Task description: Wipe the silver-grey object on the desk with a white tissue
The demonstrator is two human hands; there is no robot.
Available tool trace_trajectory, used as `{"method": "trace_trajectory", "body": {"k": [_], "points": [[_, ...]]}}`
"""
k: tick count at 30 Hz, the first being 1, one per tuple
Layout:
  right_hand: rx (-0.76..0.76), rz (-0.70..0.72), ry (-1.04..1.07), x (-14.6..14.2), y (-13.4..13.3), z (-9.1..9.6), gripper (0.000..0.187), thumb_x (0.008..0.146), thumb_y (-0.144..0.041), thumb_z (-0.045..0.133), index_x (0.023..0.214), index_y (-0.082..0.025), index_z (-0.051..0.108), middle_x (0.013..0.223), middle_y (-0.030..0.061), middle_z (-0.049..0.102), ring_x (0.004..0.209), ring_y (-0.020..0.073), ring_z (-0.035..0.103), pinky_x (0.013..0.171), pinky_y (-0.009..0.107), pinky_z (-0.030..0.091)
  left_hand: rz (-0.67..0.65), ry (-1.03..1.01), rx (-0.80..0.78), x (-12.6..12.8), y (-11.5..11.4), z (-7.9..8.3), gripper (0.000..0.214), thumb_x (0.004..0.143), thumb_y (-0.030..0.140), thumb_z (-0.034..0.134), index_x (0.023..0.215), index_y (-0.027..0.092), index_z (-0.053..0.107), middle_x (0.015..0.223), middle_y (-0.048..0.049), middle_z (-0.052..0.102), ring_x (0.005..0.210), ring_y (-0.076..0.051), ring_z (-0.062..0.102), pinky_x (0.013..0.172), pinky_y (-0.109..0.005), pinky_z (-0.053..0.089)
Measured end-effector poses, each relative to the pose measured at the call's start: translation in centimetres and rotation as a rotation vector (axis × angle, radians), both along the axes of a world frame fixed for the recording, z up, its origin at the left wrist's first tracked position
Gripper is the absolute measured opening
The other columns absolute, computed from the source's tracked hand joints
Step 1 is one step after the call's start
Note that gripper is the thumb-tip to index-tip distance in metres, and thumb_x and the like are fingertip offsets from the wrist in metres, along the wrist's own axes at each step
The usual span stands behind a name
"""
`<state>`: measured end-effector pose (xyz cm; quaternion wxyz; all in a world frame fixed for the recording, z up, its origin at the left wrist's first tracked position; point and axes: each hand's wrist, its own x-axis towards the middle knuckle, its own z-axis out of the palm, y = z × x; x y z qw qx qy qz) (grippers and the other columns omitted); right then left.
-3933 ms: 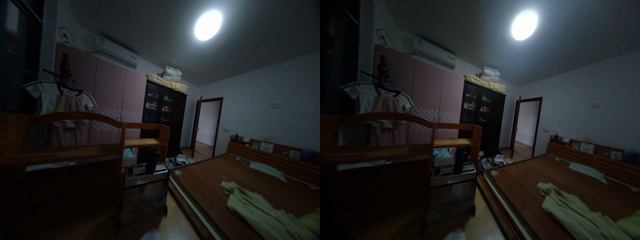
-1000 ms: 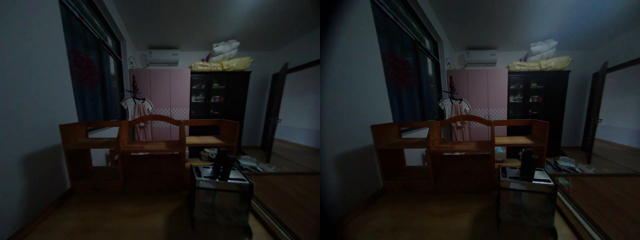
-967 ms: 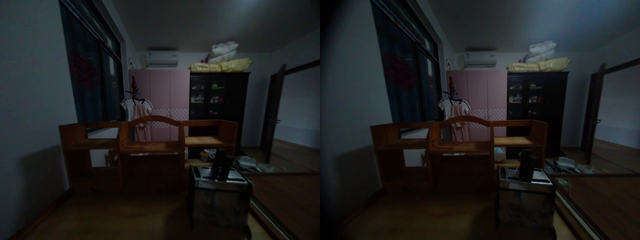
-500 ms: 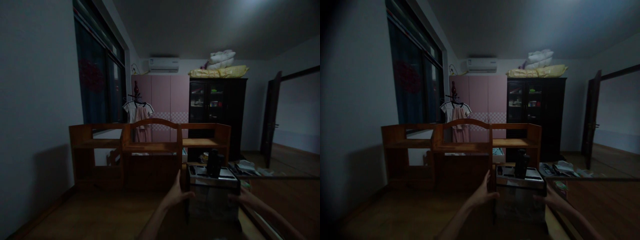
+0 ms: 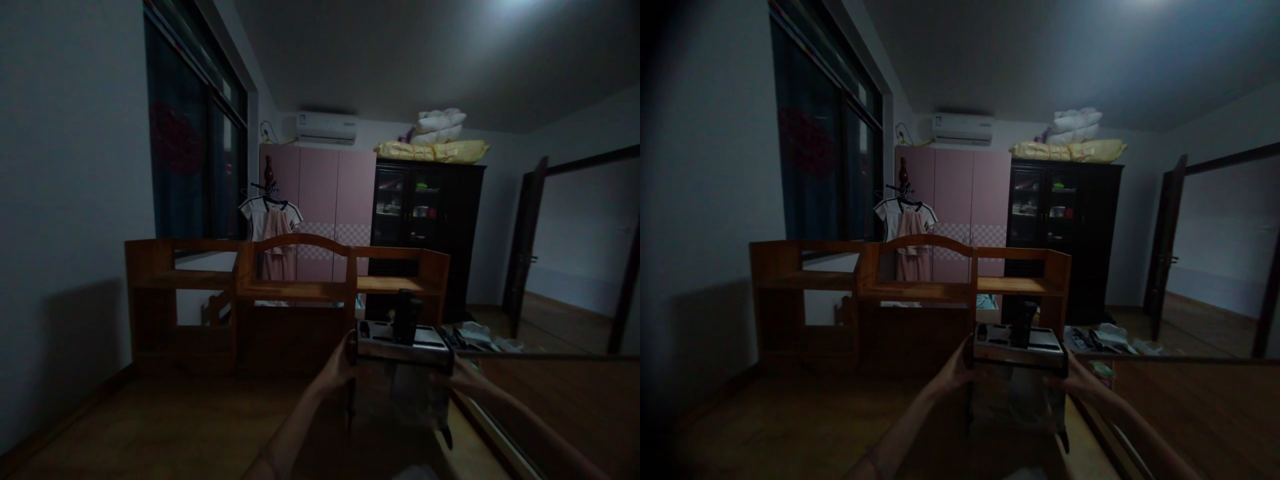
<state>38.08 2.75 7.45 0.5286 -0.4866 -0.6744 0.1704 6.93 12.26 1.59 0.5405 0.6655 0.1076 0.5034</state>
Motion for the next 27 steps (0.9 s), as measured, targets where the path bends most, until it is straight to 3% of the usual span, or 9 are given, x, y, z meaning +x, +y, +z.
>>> {"method": "trace_trajectory", "body": {"k": [5, 9, 11, 14, 18, 23, 27], "points": [[-0.075, 0.153, 0.027, -2.7, 1.9, -1.2, 0.086, 0.059, -0.053, 0.086, 0.133, -0.02, 0.055, 0.123, 0.0209, 0.059, 0.115, 0.0408, 0.056, 0.097, 0.053, 0.046, 0.101, 0.172, 0.042, -5.8, -1.0, 4.4, 0.105, 0.057, 0.024, 0.091, 0.147, 0.019, 0.037, 0.143, -0.019, 0.045, 0.135, -0.037, 0.04, 0.112, -0.048, 0.034], [-0.052, 0.3, 0.087, -9.4, 2.7, -1.2, 0.09, 0.066, -0.045, 0.086, 0.138, -0.022, 0.038, 0.132, 0.0174, 0.053, 0.123, 0.0339, 0.051, 0.103, 0.048, 0.043, 0.176, 0.254, 0.094, -13.0, -2.4, 6.9, 0.098, 0.061, 0.025, 0.089, 0.146, 0.02, 0.04, 0.146, -0.0145, 0.046, 0.137, -0.034, 0.039, 0.115, -0.047, 0.03], [-0.065, 0.404, 0.137, -13.8, 3.1, -0.8, 0.086, 0.068, -0.044, 0.086, 0.135, -0.022, 0.036, 0.137, 0.0166, 0.049, 0.128, 0.0316, 0.047, 0.108, 0.047, 0.038, 0.248, 0.264, 0.06, -17.2, -3.4, 7.1, 0.088, 0.066, 0.027, 0.087, 0.142, 0.017, 0.046, 0.144, -0.0147, 0.048, 0.135, -0.033, 0.041, 0.115, -0.047, 0.03], [-0.1, 0.578, 0.227, -20.6, 3.9, -0.3, 0.084, 0.068, -0.045, 0.087, 0.13, -0.023, 0.034, 0.135, 0.0144, 0.051, 0.125, 0.0292, 0.05, 0.107, 0.046, 0.039, 0.308, 0.263, -0.072, -23.5, -5.0, 6.8, 0.073, 0.073, 0.033, 0.082, 0.138, 0.017, 0.052, 0.139, -0.0123, 0.054, 0.13, -0.033, 0.048, 0.111, -0.049, 0.035], [-0.178, 0.724, 0.275, -28.9, 6.0, -0.2, 0.088, 0.064, -0.045, 0.09, 0.126, -0.024, 0.032, 0.132, 0.0129, 0.053, 0.123, 0.0279, 0.052, 0.106, 0.044, 0.041, 0.476, 0.265, -0.155, -30.8, -6.8, 6.7, 0.063, 0.069, 0.039, 0.083, 0.126, 0.022, 0.063, 0.133, -0.006, 0.06, 0.129, -0.034, 0.049, 0.11, -0.049, 0.035], [-0.207, 0.793, 0.315, -37.6, 9.8, -1.8, 0.097, 0.052, -0.049, 0.094, 0.122, -0.024, 0.031, 0.127, 0.0101, 0.054, 0.122, 0.028, 0.052, 0.105, 0.043, 0.042, 0.714, 0.234, -0.262, -36.3, -8.1, 7.5, 0.071, 0.053, 0.051, 0.088, 0.114, 0.02, 0.07, 0.118, -0.0061, 0.068, 0.119, -0.036, 0.056, 0.103, -0.049, 0.041], [-0.207, 0.832, 0.328, -42.6, 11.9, -3.0, 0.1, 0.049, -0.05, 0.095, 0.121, -0.024, 0.031, 0.125, 0.01, 0.055, 0.121, 0.0293, 0.052, 0.103, 0.043, 0.044, 0.776, 0.258, -0.276, -38.7, -8.8, 8.0, 0.074, 0.052, 0.059, 0.085, 0.115, 0.023, 0.07, 0.099, -0.0021, 0.073, 0.107, -0.033, 0.062, 0.091, -0.047, 0.048]]}}
